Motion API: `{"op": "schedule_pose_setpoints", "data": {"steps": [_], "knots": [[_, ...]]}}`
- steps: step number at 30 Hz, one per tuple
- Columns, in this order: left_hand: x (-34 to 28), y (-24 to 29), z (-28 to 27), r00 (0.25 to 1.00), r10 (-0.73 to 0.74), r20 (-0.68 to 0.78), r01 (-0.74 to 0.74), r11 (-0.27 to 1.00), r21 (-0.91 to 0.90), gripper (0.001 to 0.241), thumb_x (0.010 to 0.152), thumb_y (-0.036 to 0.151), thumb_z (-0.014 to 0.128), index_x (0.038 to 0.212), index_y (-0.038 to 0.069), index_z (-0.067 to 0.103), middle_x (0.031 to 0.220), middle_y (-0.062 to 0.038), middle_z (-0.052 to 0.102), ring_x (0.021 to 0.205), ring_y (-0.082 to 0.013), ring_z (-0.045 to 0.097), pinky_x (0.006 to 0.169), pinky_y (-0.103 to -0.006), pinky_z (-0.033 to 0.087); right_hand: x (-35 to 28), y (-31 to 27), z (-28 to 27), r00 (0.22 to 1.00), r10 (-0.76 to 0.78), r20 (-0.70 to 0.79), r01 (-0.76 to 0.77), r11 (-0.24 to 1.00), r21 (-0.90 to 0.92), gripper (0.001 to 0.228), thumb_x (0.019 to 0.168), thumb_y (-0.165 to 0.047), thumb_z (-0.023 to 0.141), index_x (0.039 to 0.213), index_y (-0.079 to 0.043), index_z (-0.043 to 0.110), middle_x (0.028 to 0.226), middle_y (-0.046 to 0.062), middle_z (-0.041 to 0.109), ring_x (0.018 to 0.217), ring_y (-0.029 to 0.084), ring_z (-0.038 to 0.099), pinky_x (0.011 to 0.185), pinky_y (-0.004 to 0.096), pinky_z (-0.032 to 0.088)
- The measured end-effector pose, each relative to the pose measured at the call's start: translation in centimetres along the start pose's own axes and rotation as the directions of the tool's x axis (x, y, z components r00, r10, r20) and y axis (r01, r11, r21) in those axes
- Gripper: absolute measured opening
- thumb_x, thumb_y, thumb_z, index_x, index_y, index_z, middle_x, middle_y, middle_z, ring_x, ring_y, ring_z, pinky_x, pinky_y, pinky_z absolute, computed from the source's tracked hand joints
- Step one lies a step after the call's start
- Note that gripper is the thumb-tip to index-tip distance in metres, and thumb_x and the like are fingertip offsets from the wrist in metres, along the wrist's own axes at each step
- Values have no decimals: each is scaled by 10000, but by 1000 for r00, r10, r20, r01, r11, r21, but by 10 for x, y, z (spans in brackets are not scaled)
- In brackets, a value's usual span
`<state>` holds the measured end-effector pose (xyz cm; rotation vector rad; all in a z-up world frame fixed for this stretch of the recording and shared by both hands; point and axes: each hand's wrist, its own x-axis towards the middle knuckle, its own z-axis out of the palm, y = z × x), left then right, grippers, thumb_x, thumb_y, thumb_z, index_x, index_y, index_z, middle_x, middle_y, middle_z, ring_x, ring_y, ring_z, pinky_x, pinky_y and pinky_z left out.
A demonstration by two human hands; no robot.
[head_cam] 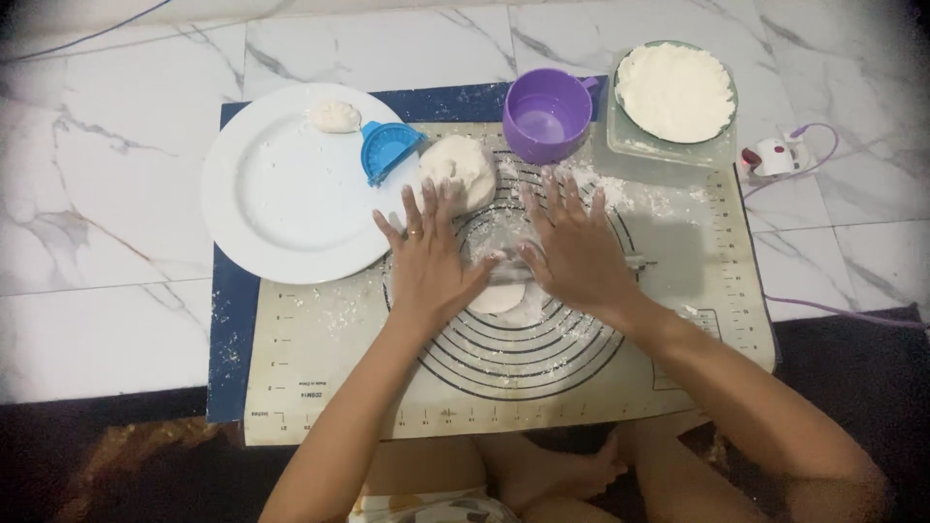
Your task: Portioning dough into small balls and rolling them flat using a rolling pin on a silicone mat
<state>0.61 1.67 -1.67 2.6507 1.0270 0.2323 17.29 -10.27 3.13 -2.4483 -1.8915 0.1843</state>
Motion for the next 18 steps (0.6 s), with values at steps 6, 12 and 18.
{"op": "schedule_pose_setpoints", "data": {"steps": [6, 12, 18], "knots": [[-44, 18, -17, 995, -12, 103, 22, 995, -101, 1112, 822, 768, 262, 1619, 28, 28, 1693, -236, 31, 1540, -410, -108, 1177, -658, -109, -45, -13, 11, 987, 37, 156, -23, 996, -88, 698, 1029, -477, 354, 1579, -51, 301, 1613, 251, 313, 1509, 426, 246, 1182, 673, 189], [-86, 21, -19, 983, 20, 183, 3, 992, -125, 1183, 795, 847, 195, 1607, -10, 117, 1661, -297, 102, 1514, -511, -38, 1137, -705, -94, -86, -26, 11, 991, -8, 135, 9, 1000, -8, 746, 1060, -503, 354, 1620, -35, 199, 1627, 222, 290, 1501, 422, 210, 1181, 631, 145], [-53, 21, -21, 990, -14, 139, 19, 999, -34, 1153, 820, 824, 281, 1612, 12, 71, 1685, -242, 41, 1519, -465, -109, 1156, -679, -115, -56, -6, 38, 977, 39, 211, -4, 986, -164, 747, 1040, -544, 213, 1621, -86, 115, 1687, 198, 109, 1534, 383, 104, 1200, 658, 66]]}}
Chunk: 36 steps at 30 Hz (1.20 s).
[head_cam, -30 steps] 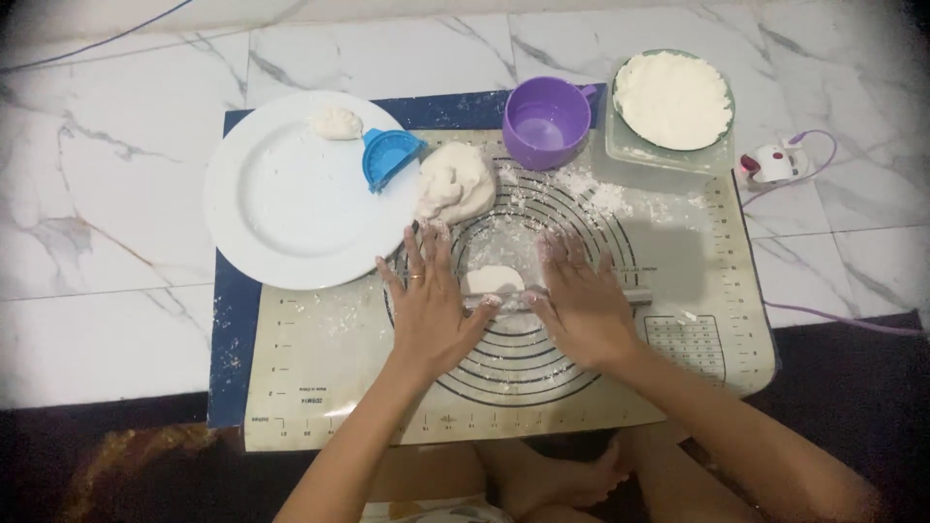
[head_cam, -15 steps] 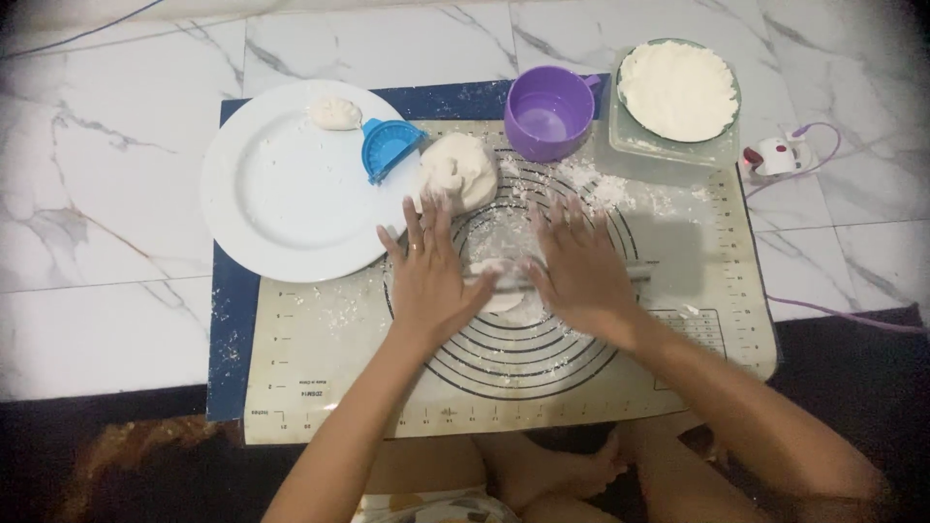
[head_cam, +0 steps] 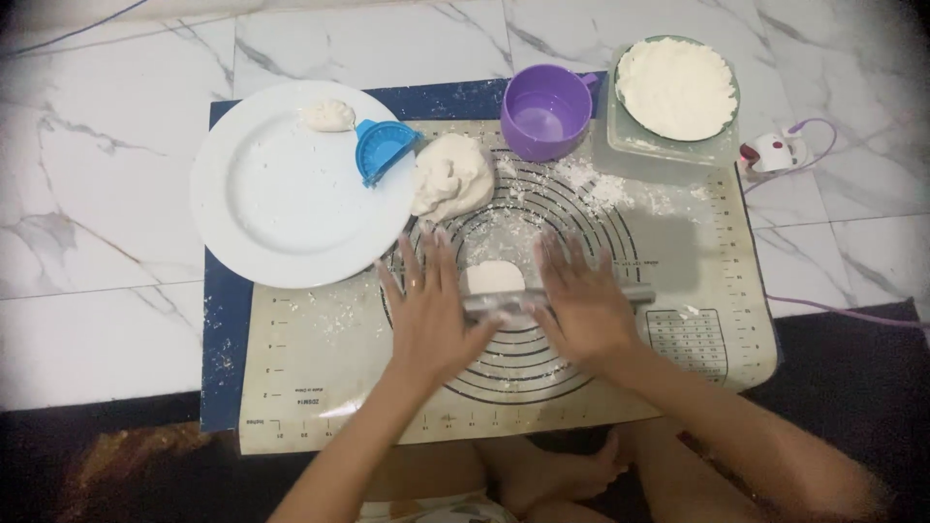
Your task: Portioning dough into small balls and rolling them flat using a rolling pin on a silicone mat
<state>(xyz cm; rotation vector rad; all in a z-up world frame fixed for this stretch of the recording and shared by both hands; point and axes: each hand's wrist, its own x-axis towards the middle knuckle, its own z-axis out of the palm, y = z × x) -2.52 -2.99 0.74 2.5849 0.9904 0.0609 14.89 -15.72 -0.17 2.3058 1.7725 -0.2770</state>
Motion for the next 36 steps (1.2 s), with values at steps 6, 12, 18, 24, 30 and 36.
{"op": "schedule_pose_setpoints", "data": {"steps": [6, 12, 18, 24, 30, 36], "knots": [[59, -16, 4, 994, 44, -96, -32, 993, 116, 1058, 876, 828, 165, 1636, 100, 59, 1713, -145, -10, 1523, -384, -183, 1121, -697, -188, 57, 16, -31, 949, -19, -315, 41, 997, 63, 759, 1017, -501, 415, 1616, -59, 264, 1619, 317, 265, 1495, 464, 249, 1141, 738, 183], [71, -20, -2, 978, 12, -208, -7, 1000, 22, 1079, 917, 769, 306, 1633, -7, 85, 1703, -238, 28, 1540, -454, -105, 1100, -761, -167, 73, 28, -24, 852, -103, -514, 148, 988, 46, 750, 1065, -527, 372, 1632, -53, 248, 1655, 317, 163, 1517, 467, 195, 1136, 748, 159], [60, -24, 10, 986, 11, -165, -18, 999, -39, 1066, 907, 764, 311, 1638, 44, 22, 1710, -194, -29, 1540, -414, -149, 1108, -758, -166, 63, 26, -12, 886, -111, -451, 139, 990, 31, 733, 1030, -497, 464, 1587, -32, 354, 1631, 328, 250, 1498, 492, 255, 1110, 756, 217], [70, -23, 5, 974, -30, -226, 9, 996, -91, 1067, 903, 789, 285, 1639, 55, 45, 1705, -187, -48, 1521, -427, -170, 1103, -774, -154, 71, 27, -33, 955, -45, -293, 91, 986, 142, 768, 1035, -554, 346, 1626, -75, 241, 1686, 268, 89, 1552, 422, 57, 1165, 723, 56], [67, -25, 13, 961, -56, -270, 31, 995, -98, 1083, 934, 729, 419, 1640, 49, -40, 1686, -218, -156, 1510, -452, -219, 1090, -791, -161, 69, 25, -37, 933, -81, -350, 136, 981, 136, 742, 1061, -534, 338, 1641, -85, 220, 1687, 262, 88, 1549, 441, 57, 1159, 733, 77], [49, -19, 14, 970, -53, -237, 29, 994, -103, 999, 961, 721, 326, 1637, 90, -53, 1700, -210, -109, 1541, -430, -154, 1100, -778, -147, 53, 21, -27, 922, -96, -375, 140, 986, 91, 714, 1037, -504, 393, 1598, -64, 349, 1571, 346, 352, 1491, 508, 257, 1126, 759, 155]]}}
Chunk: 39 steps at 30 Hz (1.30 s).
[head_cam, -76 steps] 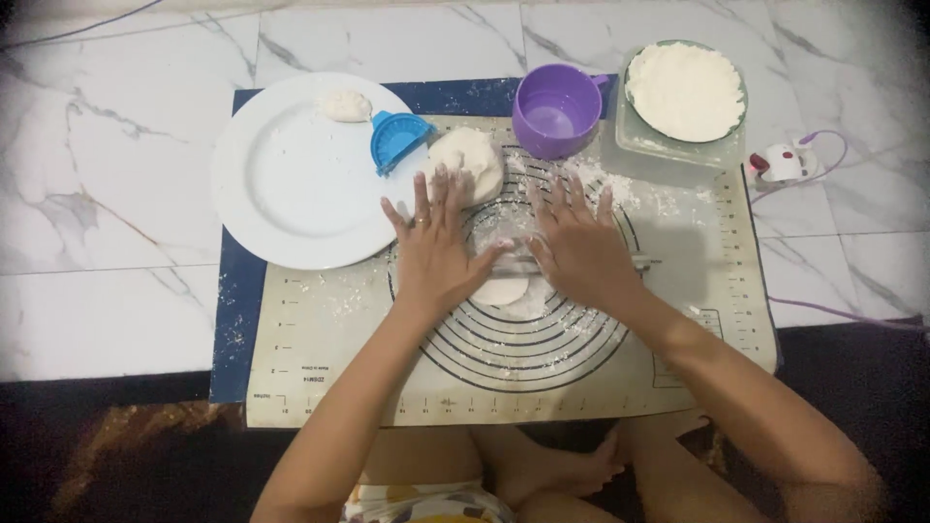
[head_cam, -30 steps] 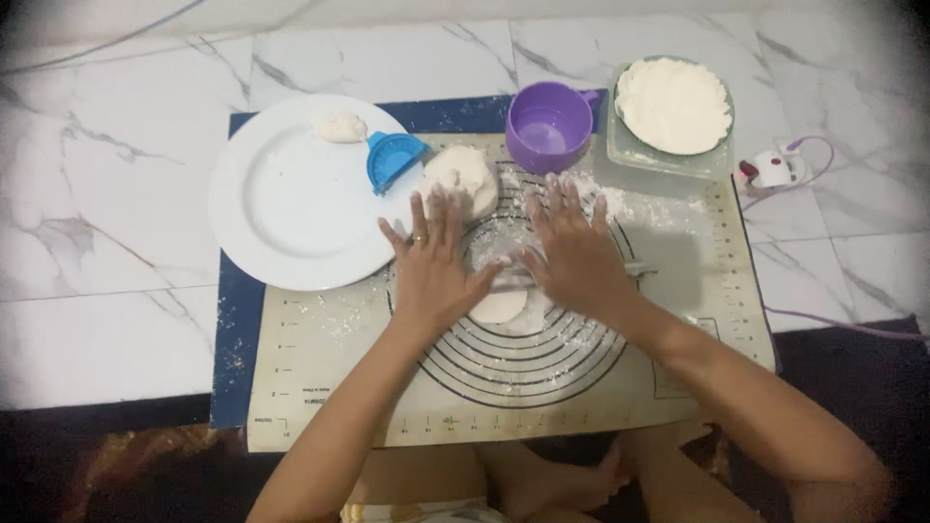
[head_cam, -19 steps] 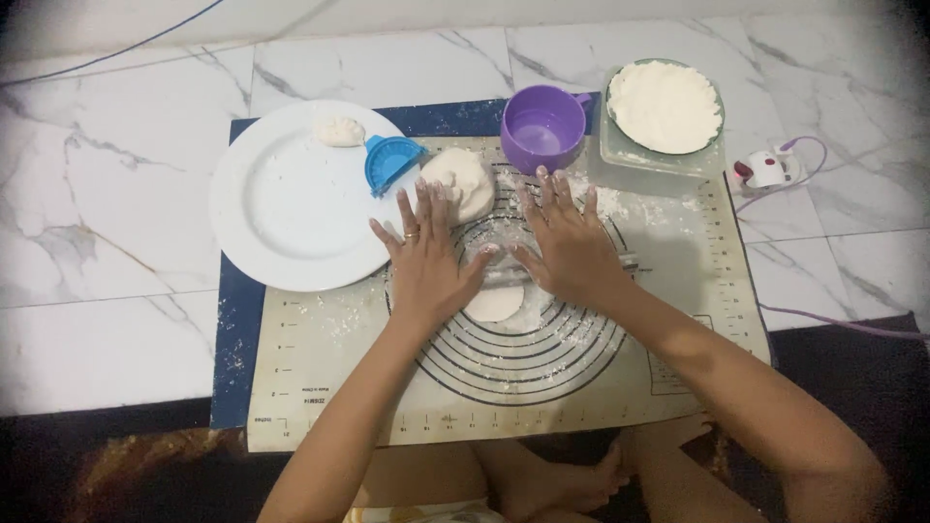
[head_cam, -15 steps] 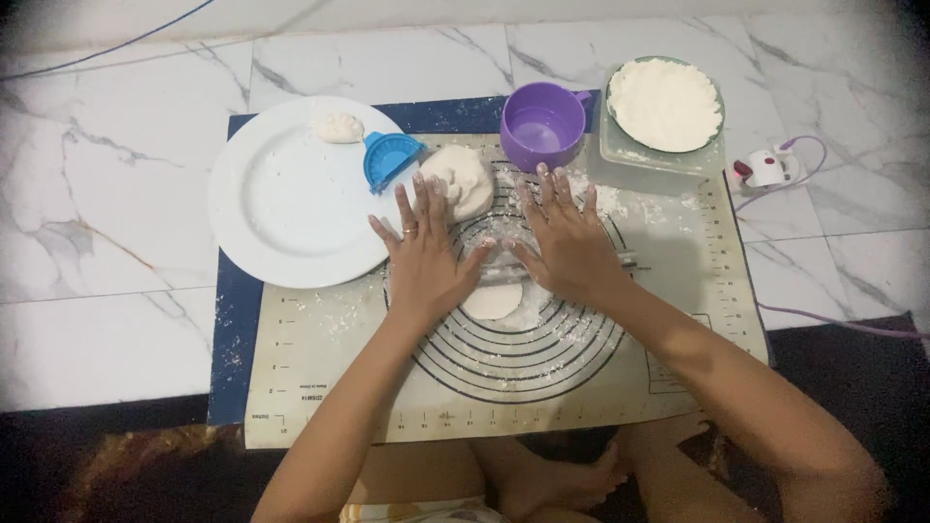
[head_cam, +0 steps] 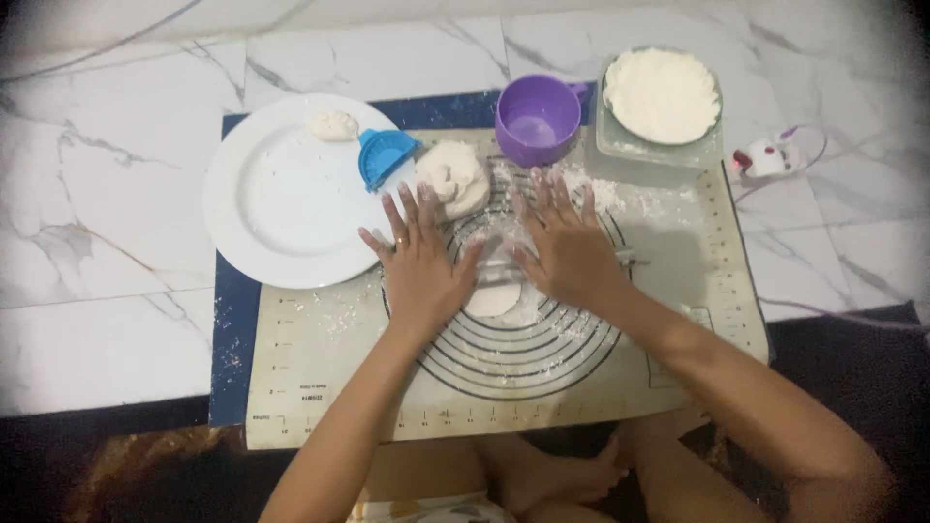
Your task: Portioning dough into small balls and rolling them flat using a rolling pin on a silicone mat
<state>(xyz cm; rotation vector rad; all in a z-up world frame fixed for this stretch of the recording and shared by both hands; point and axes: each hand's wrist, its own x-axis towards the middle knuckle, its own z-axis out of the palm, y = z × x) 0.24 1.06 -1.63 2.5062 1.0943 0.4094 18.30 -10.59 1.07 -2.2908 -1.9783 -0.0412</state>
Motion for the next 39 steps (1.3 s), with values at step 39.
{"op": "schedule_pose_setpoints", "data": {"steps": [39], "knots": [[-4, 11, -22, 989, 39, 142, -49, 996, 69, 1037, 915, 762, 300, 1635, 98, -43, 1718, -176, -21, 1558, -383, -123, 1118, -755, -129, -15, -21, -24, 999, 28, 31, -28, 1000, 13, 654, 1029, -464, 439, 1490, -3, 479, 1526, 377, 399, 1467, 541, 291, 1115, 760, 185]]}}
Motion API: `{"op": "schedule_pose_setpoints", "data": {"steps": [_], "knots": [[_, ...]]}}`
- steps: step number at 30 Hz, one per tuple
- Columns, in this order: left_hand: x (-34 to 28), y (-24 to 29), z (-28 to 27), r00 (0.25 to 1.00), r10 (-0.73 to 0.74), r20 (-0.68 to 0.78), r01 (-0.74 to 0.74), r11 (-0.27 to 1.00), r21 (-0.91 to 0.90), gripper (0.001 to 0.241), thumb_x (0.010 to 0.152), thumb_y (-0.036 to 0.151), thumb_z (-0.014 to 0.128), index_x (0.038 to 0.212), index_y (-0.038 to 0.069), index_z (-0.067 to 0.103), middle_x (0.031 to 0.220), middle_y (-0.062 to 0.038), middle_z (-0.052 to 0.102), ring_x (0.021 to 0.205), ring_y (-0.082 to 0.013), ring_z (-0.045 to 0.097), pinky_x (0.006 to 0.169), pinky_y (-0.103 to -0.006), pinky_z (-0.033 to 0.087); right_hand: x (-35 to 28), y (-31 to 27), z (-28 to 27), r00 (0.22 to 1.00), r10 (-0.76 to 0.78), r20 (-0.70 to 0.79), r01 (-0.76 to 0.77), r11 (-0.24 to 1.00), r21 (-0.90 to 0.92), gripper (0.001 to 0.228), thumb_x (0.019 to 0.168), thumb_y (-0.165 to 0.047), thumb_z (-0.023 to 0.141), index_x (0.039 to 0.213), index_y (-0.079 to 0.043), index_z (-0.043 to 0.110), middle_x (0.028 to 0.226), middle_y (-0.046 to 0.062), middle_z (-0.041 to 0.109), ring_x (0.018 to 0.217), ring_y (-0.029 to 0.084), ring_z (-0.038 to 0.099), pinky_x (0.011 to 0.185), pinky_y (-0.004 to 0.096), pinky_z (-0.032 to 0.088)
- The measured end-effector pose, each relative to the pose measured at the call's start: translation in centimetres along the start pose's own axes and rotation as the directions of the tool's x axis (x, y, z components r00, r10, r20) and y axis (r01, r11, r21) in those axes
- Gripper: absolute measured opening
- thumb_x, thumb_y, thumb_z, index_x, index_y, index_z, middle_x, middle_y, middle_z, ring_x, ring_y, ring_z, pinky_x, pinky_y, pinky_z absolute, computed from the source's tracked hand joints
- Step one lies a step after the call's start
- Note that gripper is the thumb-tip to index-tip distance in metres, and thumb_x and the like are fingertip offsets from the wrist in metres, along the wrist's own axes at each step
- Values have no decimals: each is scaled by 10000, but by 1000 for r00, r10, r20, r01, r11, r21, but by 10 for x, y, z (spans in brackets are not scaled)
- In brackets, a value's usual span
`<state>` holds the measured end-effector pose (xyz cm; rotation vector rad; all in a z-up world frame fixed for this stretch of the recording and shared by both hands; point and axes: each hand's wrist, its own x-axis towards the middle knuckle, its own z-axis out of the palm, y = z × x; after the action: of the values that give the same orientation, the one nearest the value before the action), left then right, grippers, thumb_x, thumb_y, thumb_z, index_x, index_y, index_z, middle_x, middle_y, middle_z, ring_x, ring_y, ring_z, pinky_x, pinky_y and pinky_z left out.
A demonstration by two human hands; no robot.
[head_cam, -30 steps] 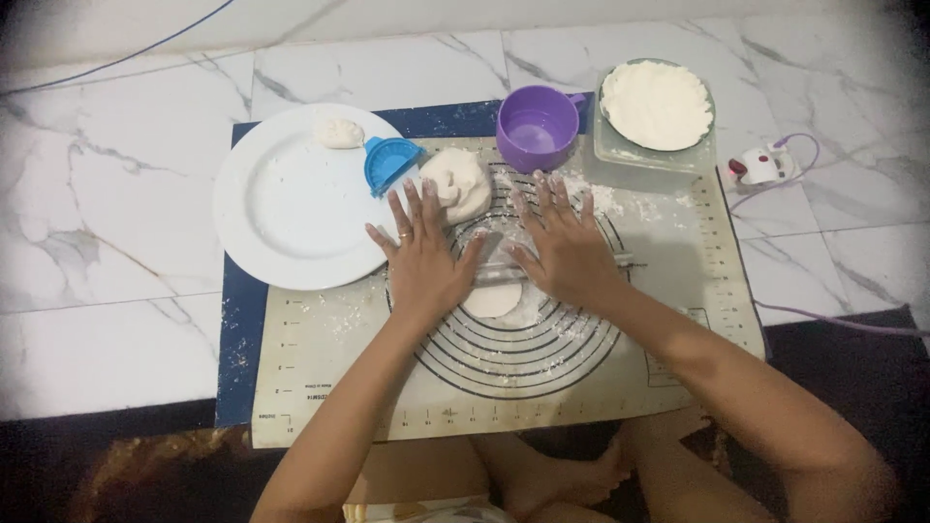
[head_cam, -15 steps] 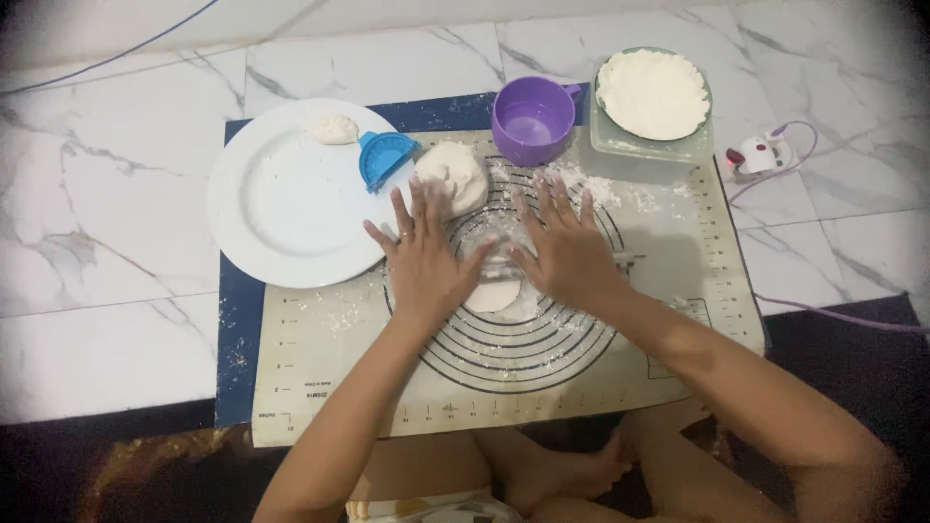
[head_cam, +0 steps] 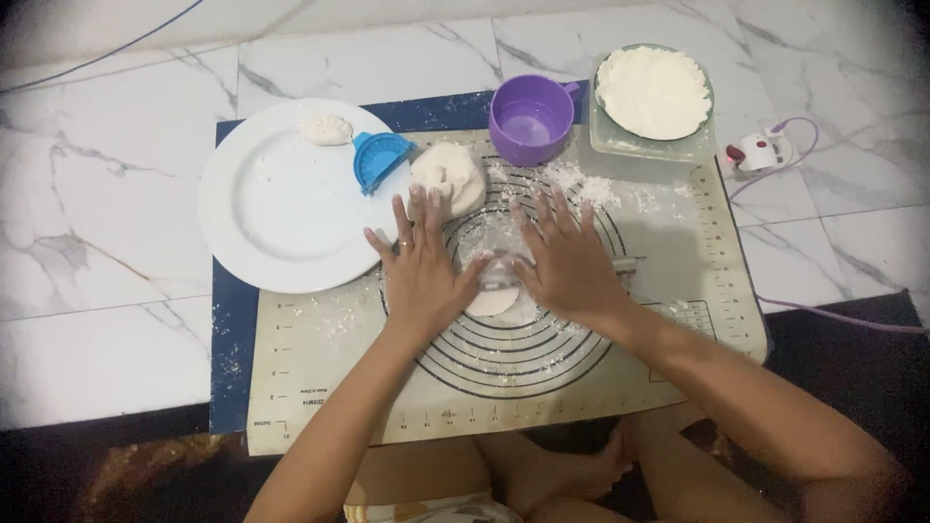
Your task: Portioning dough into small balls and rolling them flat using a rolling pin on a silicone mat
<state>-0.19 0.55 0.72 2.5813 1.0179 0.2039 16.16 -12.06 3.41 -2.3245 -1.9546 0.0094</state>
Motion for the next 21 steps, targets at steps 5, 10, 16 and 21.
{"op": "schedule_pose_setpoints", "data": {"steps": [5, 10, 16, 21], "knots": [[-29, -1, 3, 1000, 8, 12, -6, 992, -126, 1078, 874, 786, 198, 1611, 11, 57, 1695, -240, 0, 1533, -429, -156, 1132, -702, -149, -25, -8, 15, 992, 72, 101, -75, 997, 25, 760, 998, -470, 453, 1608, -58, 264, 1583, 298, 332, 1472, 493, 276, 1136, 714, 193], [-24, -3, 10, 999, 42, -20, -44, 997, -62, 1110, 860, 745, 341, 1597, -48, 98, 1661, -339, 47, 1527, -508, -91, 1125, -748, -79, -25, -4, 20, 996, 62, 68, -56, 995, -84, 818, 977, -438, 498, 1643, -60, 210, 1583, 259, 378, 1456, 476, 328, 1129, 708, 230], [-15, -6, 15, 995, 60, -73, -60, 998, 3, 1090, 896, 744, 356, 1623, 10, 10, 1679, -300, 41, 1527, -469, -149, 1089, -739, -166, -15, 1, 19, 998, 45, 34, -45, 999, 2, 697, 1021, -451, 424, 1588, -55, 336, 1550, 287, 408, 1454, 516, 317, 1125, 735, 183], [-38, -5, 15, 998, 58, -10, -58, 998, -18, 1200, 812, 811, 398, 1610, -19, 61, 1660, -340, 21, 1512, -530, -112, 1102, -761, -101, -41, 1, 38, 997, -22, 78, 22, 1000, -4, 612, 1033, -475, 397, 1538, -129, 418, 1569, 212, 411, 1452, 499, 317, 1126, 746, 182]]}}
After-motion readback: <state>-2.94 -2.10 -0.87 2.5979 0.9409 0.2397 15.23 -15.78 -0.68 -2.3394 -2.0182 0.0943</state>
